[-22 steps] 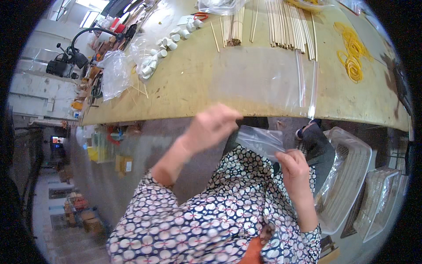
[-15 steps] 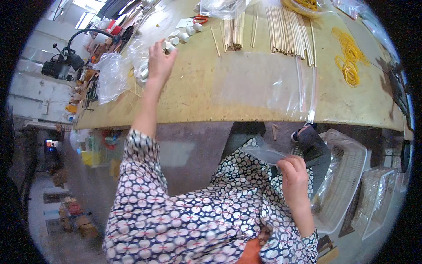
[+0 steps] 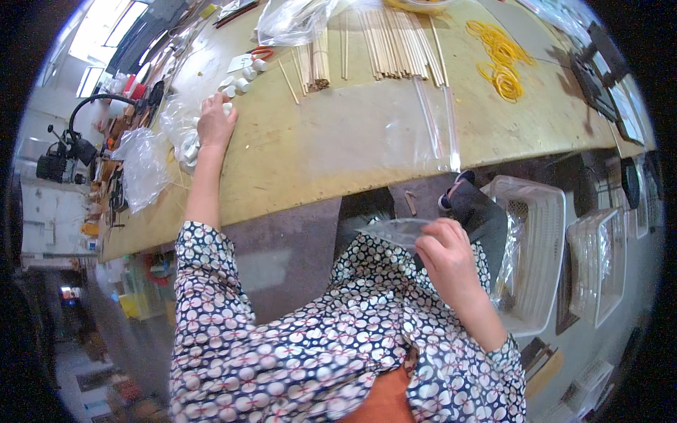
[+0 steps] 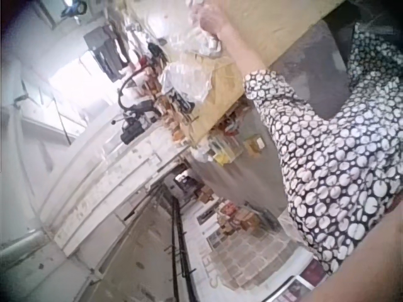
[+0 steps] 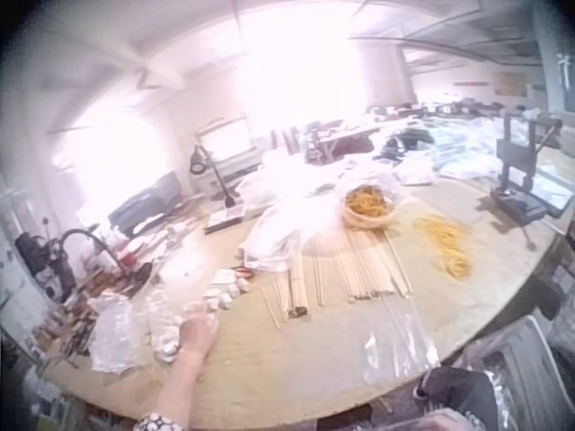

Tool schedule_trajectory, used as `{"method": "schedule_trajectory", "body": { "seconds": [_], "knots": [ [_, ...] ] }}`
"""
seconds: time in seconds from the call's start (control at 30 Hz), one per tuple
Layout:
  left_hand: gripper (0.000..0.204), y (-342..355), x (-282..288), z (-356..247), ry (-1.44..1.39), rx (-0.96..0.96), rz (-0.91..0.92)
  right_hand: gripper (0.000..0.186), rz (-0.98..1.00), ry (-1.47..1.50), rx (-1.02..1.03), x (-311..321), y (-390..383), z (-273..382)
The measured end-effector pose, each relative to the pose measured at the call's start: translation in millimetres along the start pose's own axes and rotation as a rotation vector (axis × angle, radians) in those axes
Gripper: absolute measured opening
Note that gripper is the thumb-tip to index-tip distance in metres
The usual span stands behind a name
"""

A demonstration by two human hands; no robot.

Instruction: The person repeatedly opens small clear plastic bags, places a wooden stick and a yellow rubber band into each bag, and seals them. The process is repeated continuously with materials taken from the table.

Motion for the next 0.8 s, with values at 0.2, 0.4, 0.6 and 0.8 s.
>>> {"method": "schedule_trajectory", "body": {
  "seconds": [0.2, 0.4, 0.6, 0.8],
  "knots": [
    [0.032, -42.7, 31.9, -70.8, -1.366, 0.265, 0.143, 0.012, -0.018, -0.032, 0.094, 2.9, 17.8, 10.9],
    [0.033, -156.6, 162.4, -257.2, -1.135, -0.734, 0.165, 0.011, 0.014, 0.033, 0.174, 4.3, 28.1, 25.1],
    [0.028, -177.3, 151.4, -295.4, -0.903, -0.920, 0.244, 0.012, -0.049, 0.079, 0.168, 13.3, 20.6, 16.3],
    [0.010, -72.8, 109.5, -234.8, -0.838, -0.300, 0.140, 0.010, -0.068, 0.114, 0.060, 10.1, -9.8, -9.7]
  ]
}}
Point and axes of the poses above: each hand's wrist, its own y-axis towards the middle knuckle, its own x-axis out of the back of the hand, z = x × y, the point moved 6 cm from there along y, towards the middle knuckle, and after that the axes turned 2 degrees about -x, right-handed, at the moved point
